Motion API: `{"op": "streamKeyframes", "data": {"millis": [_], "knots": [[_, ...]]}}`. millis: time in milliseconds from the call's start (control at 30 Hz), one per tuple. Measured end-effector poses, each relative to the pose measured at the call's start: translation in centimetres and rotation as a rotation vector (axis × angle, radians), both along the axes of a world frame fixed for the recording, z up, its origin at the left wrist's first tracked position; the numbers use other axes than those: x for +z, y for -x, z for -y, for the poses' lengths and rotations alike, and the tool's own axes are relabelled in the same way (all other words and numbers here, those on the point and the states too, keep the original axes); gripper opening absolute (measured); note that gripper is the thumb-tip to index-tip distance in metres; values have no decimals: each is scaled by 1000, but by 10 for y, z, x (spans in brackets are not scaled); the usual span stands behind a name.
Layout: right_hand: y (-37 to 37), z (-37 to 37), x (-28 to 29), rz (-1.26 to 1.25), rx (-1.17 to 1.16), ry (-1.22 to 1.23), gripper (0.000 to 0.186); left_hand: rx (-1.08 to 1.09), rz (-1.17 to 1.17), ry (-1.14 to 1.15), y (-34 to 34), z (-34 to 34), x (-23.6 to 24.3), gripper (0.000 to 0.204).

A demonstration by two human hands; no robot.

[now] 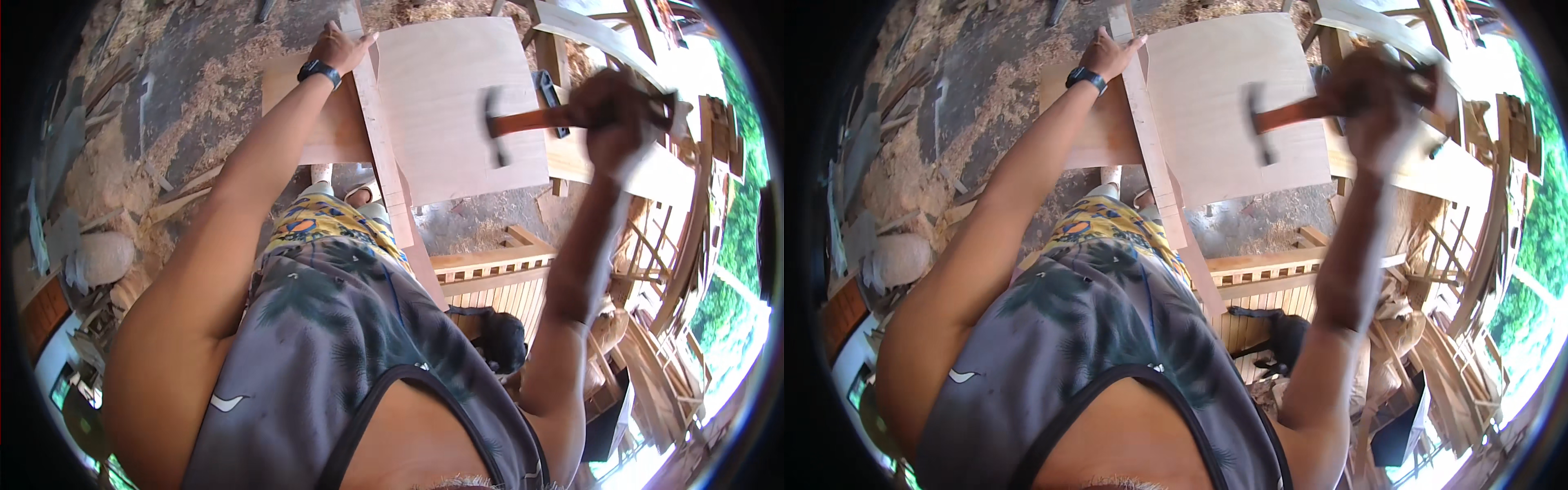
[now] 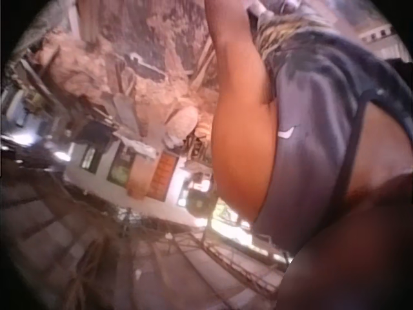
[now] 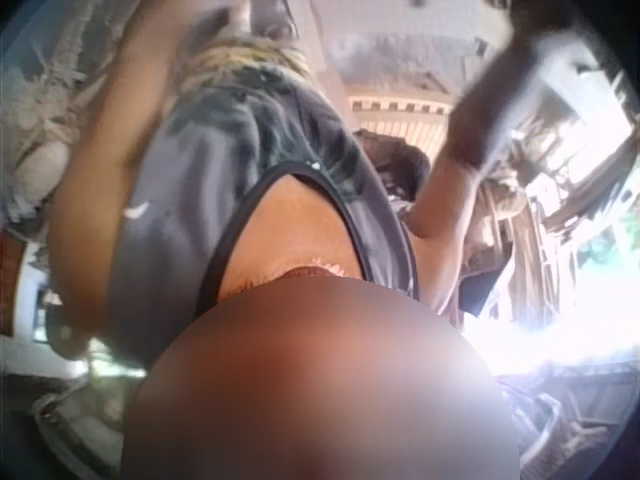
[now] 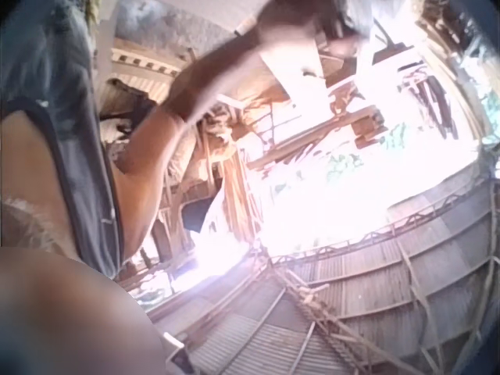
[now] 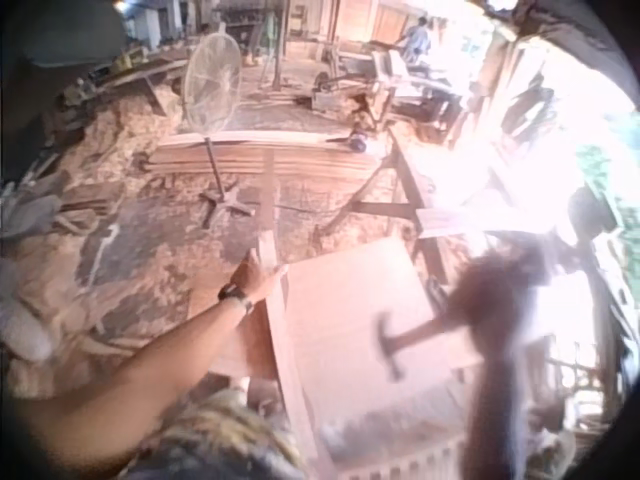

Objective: Assembling and marking wooden furniture pieces using a hammer and pencil.

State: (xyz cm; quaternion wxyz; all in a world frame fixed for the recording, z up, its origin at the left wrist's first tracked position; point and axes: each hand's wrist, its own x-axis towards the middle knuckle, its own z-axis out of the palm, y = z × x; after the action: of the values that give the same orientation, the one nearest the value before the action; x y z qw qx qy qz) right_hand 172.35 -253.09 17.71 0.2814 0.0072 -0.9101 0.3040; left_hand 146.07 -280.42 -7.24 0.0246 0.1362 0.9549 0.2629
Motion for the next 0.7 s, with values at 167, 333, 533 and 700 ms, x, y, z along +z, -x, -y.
{"op": "streamKeyframes", "data": {"millis": [167, 333, 533, 700], "knots": [[75, 168, -31, 246, -79, 1014, 35, -10, 244, 71, 2, -35, 0, 96], [106, 192, -52, 403, -218, 911, 41, 1, 277, -21, 1, -32, 10, 85], [140, 205, -76, 395, -263, 846, 42, 4, 249, -102, 3, -19, 3, 80], [147, 201, -83, 376, -272, 803, 41, 6, 301, -113, -2, -25, 2, 74]]}}
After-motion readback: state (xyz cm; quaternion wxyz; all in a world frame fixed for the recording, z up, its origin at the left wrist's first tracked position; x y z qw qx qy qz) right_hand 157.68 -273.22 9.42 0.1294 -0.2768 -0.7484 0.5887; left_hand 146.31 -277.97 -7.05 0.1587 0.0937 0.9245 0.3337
